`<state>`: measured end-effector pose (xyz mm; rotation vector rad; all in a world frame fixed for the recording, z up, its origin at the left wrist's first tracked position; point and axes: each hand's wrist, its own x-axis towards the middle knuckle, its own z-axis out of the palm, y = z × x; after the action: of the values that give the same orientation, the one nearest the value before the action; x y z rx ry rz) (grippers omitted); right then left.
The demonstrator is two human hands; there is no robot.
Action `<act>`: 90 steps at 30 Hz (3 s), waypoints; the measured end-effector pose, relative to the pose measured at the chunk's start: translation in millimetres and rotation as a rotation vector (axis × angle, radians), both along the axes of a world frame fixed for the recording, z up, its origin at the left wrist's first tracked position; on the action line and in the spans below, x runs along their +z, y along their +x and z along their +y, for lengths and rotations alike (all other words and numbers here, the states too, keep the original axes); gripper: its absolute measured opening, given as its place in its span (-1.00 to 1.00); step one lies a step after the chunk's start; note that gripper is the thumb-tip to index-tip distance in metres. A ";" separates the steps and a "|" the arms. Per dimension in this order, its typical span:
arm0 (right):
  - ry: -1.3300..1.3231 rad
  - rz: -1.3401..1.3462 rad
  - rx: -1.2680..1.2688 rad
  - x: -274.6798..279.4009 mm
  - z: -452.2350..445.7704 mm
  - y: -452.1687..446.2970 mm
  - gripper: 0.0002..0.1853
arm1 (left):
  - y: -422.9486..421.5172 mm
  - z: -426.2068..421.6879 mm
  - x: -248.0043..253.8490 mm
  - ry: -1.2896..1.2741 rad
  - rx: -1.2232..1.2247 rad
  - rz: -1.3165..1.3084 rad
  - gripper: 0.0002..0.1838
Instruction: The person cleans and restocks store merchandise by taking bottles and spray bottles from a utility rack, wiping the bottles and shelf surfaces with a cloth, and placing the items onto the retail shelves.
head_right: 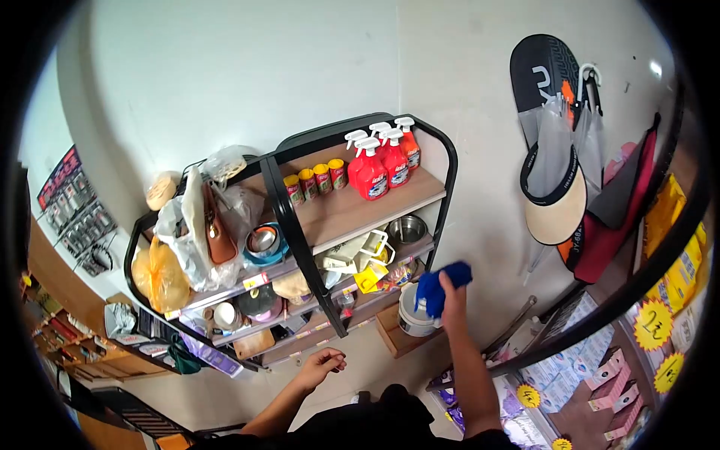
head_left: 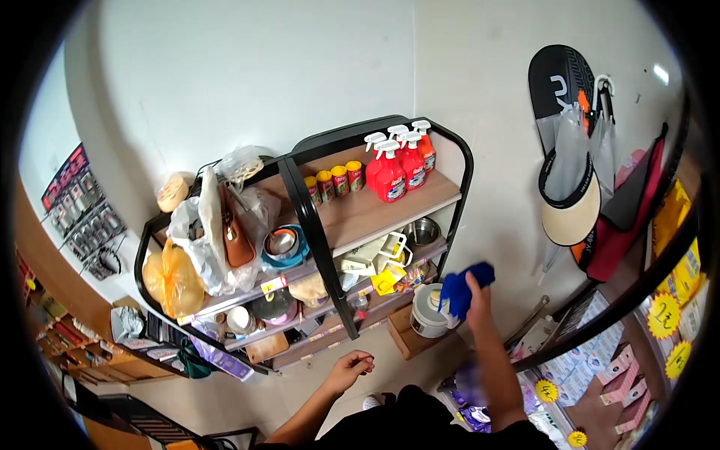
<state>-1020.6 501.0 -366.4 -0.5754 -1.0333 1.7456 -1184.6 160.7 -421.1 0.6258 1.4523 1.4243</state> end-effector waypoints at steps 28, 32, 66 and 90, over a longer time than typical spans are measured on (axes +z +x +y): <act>0.703 -0.707 -0.396 20.2 502.3 -428.5 -0.18 | -202.4 270.8 41.0 -0.005 0.235 0.009 -0.82; 0.688 -0.919 -0.482 27.1 503.0 -443.5 -0.22 | -214.7 289.4 37.4 0.018 0.206 0.000 -0.81; 0.720 -0.655 -0.565 138.6 208.8 -216.6 -0.54 | -197.5 439.2 109.6 0.436 0.008 0.913 -0.02; 0.291 0.276 -0.583 121.0 -146.3 -11.9 -0.24 | -57.6 174.8 120.0 0.567 -0.733 0.214 -0.13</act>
<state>-1032.6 354.7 -245.4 -0.3850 -0.8008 1.1005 -1242.2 335.5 -301.0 1.5241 0.7961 1.1707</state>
